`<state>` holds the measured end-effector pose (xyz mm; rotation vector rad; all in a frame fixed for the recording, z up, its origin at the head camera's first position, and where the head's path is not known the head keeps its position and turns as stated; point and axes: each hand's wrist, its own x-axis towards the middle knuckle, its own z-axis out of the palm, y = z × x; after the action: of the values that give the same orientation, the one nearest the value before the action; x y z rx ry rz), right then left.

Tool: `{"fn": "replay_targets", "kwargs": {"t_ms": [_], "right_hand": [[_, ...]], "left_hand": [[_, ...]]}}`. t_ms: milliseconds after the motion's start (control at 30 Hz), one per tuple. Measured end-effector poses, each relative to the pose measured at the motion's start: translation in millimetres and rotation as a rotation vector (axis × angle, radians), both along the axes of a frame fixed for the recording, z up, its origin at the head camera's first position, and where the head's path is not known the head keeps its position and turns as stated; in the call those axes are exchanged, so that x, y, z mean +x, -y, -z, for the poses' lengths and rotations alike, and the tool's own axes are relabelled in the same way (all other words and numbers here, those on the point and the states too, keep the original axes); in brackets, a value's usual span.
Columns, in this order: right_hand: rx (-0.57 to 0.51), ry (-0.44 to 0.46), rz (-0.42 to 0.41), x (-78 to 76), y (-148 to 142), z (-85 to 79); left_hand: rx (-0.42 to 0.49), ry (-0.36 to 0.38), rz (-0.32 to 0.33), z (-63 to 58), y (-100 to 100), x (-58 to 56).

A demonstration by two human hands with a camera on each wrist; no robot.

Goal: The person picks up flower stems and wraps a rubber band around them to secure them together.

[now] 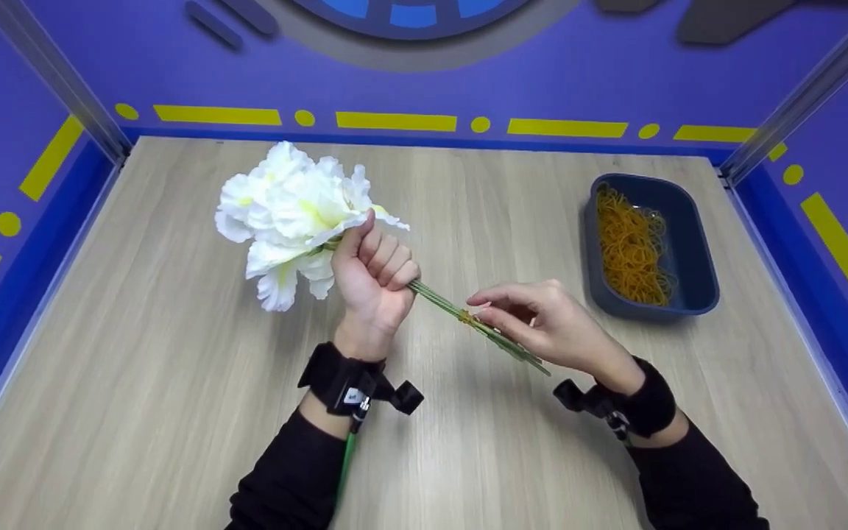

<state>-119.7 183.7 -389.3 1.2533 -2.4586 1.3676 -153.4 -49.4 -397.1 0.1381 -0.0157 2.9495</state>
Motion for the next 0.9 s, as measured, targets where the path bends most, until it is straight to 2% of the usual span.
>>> {"fn": "replay_targets", "kwargs": {"t_ms": [133,367,500,700,900], "right_hand": [[0.03,0.013,-0.004,1.1,-3.7,-0.3],[0.115,0.101,-0.024,1.2,-4.4,0.9],[0.122,0.134,-0.019,0.8,-3.3,0.6],[0.115,0.247,-0.039,2.5,-3.1,0.3],[0.144,0.244,-0.039,3.7,-2.9,0.2]], "left_hand": [[0.015,0.012,0.008,0.8,-0.5,-0.5],[0.006,0.025,0.009,0.0,1.2,-2.8],[0.012,0.018,0.006,0.9,2.0,-3.6],[0.009,0.016,0.003,1.7,1.6,-2.9],[-0.031,0.033,-0.015,0.3,-0.1,-2.6]]}}
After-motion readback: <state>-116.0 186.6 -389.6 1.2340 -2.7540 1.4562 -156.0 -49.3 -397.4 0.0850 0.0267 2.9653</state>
